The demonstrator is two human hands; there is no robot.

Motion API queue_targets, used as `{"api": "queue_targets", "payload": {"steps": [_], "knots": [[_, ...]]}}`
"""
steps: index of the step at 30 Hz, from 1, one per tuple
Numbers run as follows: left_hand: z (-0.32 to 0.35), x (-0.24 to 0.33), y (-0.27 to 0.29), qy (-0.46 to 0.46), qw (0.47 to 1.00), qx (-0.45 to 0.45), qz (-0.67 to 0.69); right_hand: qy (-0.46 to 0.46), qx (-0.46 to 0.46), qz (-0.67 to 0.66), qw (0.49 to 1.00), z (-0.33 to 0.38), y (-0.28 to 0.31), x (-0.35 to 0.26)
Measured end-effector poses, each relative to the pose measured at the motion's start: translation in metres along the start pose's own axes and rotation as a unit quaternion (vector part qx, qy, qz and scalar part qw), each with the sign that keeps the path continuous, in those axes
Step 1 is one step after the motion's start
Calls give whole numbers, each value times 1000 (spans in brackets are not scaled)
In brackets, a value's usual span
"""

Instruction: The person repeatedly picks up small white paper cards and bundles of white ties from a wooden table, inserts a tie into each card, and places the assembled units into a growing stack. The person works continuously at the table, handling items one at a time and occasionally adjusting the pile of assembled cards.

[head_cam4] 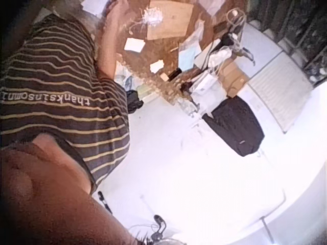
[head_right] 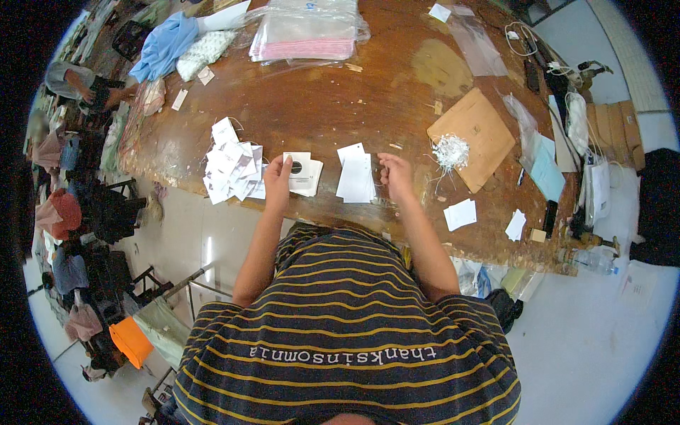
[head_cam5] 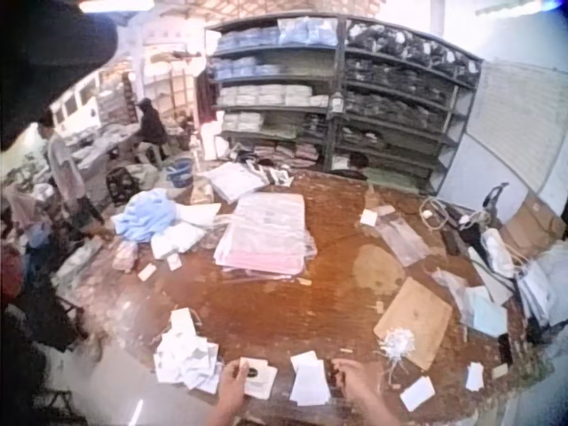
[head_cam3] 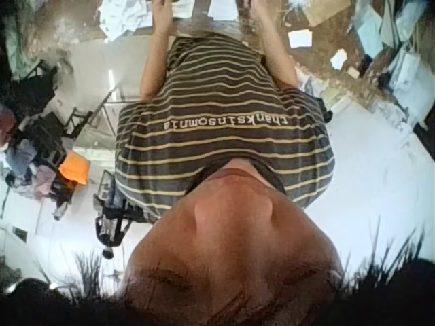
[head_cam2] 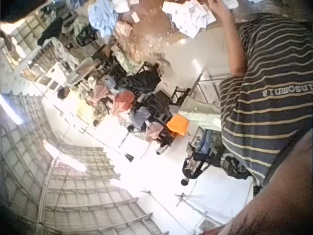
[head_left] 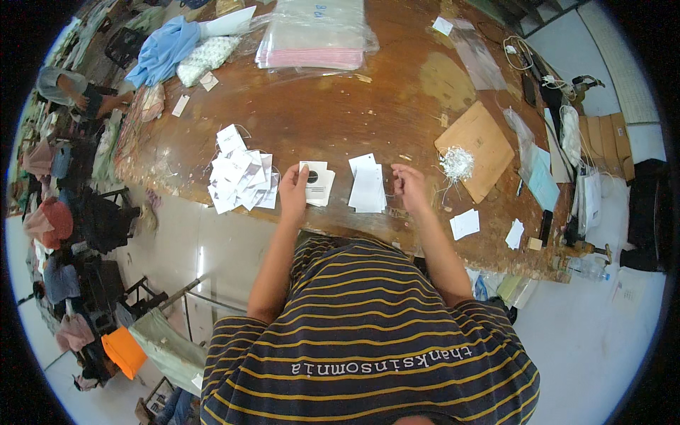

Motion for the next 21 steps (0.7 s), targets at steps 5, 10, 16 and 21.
{"api": "queue_targets", "payload": {"steps": [5, 10, 16, 21], "knots": [[13, 2, -11, 23, 999, -9, 29, 228, 27, 476, 849, -1, -30, 23], [16, 1, -13, 31, 999, -6, 23, 194, 46, 410, 890, -4, -28, 31], [19, 5, -25, 24, 998, -23, 49, 377, 31, 389, 840, -1, -20, 20], [22, 20, -41, 75, 992, -78, 71, 306, -152, 231, 911, 25, -37, -35]]}}
Point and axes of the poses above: each hand's wrist, its own z-axis away from the middle knuckle, its own y-axis out of the back of the hand, x = y × z, the point moved 2 cm from there along -z, towards the middle knuckle, and after that the axes turned 8 degrees about y, right-handed, at the moved point
